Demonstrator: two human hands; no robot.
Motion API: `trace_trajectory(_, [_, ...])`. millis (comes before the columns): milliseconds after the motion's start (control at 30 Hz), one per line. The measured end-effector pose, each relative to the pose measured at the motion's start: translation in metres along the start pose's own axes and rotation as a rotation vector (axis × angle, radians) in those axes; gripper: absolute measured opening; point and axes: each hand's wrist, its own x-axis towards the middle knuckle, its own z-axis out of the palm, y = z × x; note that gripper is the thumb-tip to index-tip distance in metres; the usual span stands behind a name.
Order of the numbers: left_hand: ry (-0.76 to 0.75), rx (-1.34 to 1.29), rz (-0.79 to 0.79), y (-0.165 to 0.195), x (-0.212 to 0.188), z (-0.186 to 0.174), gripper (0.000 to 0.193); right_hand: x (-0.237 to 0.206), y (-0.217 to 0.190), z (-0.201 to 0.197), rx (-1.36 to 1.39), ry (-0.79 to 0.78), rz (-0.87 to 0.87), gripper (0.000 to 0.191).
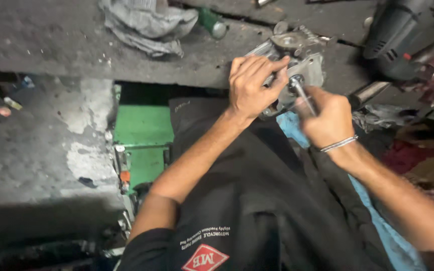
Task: The person uses a T-handle wrench to tighten bolts on a metallic engine cylinder head placed on a workbench. They repeatedly rotate the wrench, reposition the cylinder head, and adjust their grip while working in a cluttered workshop.
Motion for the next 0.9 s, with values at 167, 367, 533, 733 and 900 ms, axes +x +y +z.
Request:
trace_trajectory(167, [0.003, 0.013, -0.012, -0.002, -0.007, -0.002, 0.018, -0.002, 0.005, 0.012, 1.007, 0.055, 0.208, 0.049])
trace_trajectory(367, [0.041, 0.03, -0.007, 0.006, -0.002, 0.0, 0.015, -0.037, -0.029, -0.044, 0.3, 0.537, -0.285, 0.062])
trace_trajectory(533, [0.01, 0.043, -0.016, 0.007, -0.007, 0.003, 0.017, -0.044, -0.042, -0.045, -0.938, 0.296, -0.681, 0.094])
trace_trajectory(733, [0.031, 0.048, -0.037, 0.008, -0.005, 0.004, 0.018, 0.003, -0.025, -0.017, -0.992, -0.058, -0.485, 0.056])
trace_trajectory(900, [0.065, 0.026, -0.007, 0.012, 0.008, 0.0, 0.017, 0.005, -0.008, -0.012, -0.347, 0.081, -0.321, 0.057])
